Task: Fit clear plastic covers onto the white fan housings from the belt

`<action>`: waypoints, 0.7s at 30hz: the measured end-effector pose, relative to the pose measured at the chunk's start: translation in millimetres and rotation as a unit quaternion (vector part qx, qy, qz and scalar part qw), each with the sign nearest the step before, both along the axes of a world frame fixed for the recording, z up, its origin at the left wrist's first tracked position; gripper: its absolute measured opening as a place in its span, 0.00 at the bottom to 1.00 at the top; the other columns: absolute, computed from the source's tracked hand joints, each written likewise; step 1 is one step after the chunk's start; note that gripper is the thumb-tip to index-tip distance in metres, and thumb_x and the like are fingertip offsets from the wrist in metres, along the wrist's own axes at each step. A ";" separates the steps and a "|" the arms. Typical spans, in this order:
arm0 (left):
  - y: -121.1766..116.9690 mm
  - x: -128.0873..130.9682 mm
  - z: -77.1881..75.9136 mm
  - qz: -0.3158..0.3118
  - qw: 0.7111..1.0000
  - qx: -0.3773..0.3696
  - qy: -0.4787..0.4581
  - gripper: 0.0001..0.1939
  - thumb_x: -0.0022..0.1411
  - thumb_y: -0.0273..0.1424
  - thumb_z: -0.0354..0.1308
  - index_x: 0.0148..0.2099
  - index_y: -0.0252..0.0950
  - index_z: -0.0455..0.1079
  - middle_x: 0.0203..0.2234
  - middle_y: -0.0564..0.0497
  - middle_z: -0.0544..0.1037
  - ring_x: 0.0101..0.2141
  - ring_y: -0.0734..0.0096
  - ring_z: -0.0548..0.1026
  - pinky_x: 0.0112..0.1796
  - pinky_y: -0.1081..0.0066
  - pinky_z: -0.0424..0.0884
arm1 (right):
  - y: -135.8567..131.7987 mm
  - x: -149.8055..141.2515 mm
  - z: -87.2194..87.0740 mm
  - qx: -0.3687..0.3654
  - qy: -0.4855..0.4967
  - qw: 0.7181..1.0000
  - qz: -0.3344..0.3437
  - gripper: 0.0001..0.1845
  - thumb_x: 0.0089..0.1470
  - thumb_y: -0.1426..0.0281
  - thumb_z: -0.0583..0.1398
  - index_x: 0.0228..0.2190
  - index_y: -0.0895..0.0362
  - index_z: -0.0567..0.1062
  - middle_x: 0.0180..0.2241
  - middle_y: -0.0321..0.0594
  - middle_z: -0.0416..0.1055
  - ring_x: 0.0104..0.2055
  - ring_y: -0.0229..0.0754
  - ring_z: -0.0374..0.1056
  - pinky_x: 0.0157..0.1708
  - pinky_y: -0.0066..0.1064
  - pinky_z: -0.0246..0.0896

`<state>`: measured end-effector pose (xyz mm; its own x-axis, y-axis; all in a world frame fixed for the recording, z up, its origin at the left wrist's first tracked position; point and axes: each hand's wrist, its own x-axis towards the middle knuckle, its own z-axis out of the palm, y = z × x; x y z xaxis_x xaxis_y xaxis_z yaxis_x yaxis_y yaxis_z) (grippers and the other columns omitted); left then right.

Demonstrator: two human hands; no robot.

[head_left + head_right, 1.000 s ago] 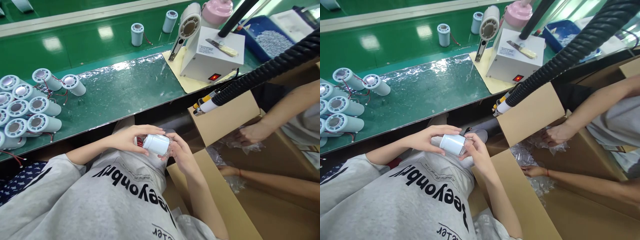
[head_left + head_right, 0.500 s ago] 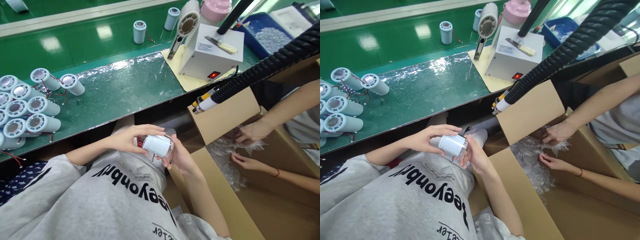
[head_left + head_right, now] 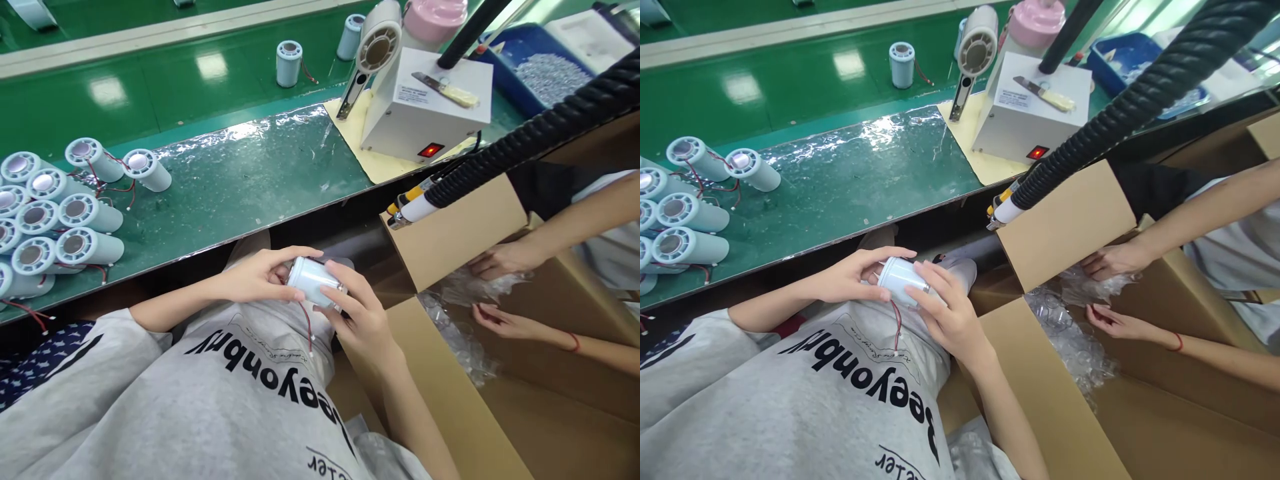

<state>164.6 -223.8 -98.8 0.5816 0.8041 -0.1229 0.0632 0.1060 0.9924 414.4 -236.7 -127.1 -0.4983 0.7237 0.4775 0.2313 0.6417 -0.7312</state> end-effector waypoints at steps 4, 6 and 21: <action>3.2 -3.2 0.1 -0.030 0.996 0.086 0.008 0.40 0.57 0.36 0.73 0.70 0.46 0.64 0.63 0.42 0.72 0.58 0.53 0.75 0.51 0.63 0.77 | -0.4 2.7 4.0 -0.180 0.061 0.982 0.007 0.25 0.62 0.60 0.67 0.59 0.45 0.73 0.57 0.44 0.76 0.55 0.52 0.76 0.49 0.42 0.79; 3.5 -3.6 -0.5 -0.045 0.995 0.094 -0.002 0.39 0.58 0.34 0.72 0.70 0.48 0.64 0.67 0.43 0.68 0.63 0.52 0.71 0.55 0.61 0.75 | -2.4 3.4 5.2 -0.288 0.080 0.954 -0.007 0.26 0.60 0.53 0.66 0.57 0.48 0.77 0.49 0.44 0.80 0.44 0.49 0.80 0.39 0.37 0.81; -2.6 3.0 -16.6 -0.048 0.989 -0.134 -0.030 0.40 0.56 0.32 0.71 0.70 0.43 0.65 0.57 0.41 0.78 0.48 0.61 0.81 0.47 0.65 0.77 | -7.1 -4.4 2.6 -0.395 0.049 0.917 -0.009 0.29 0.54 0.50 0.70 0.53 0.50 0.81 0.54 0.45 0.78 0.42 0.50 0.79 0.40 0.39 0.79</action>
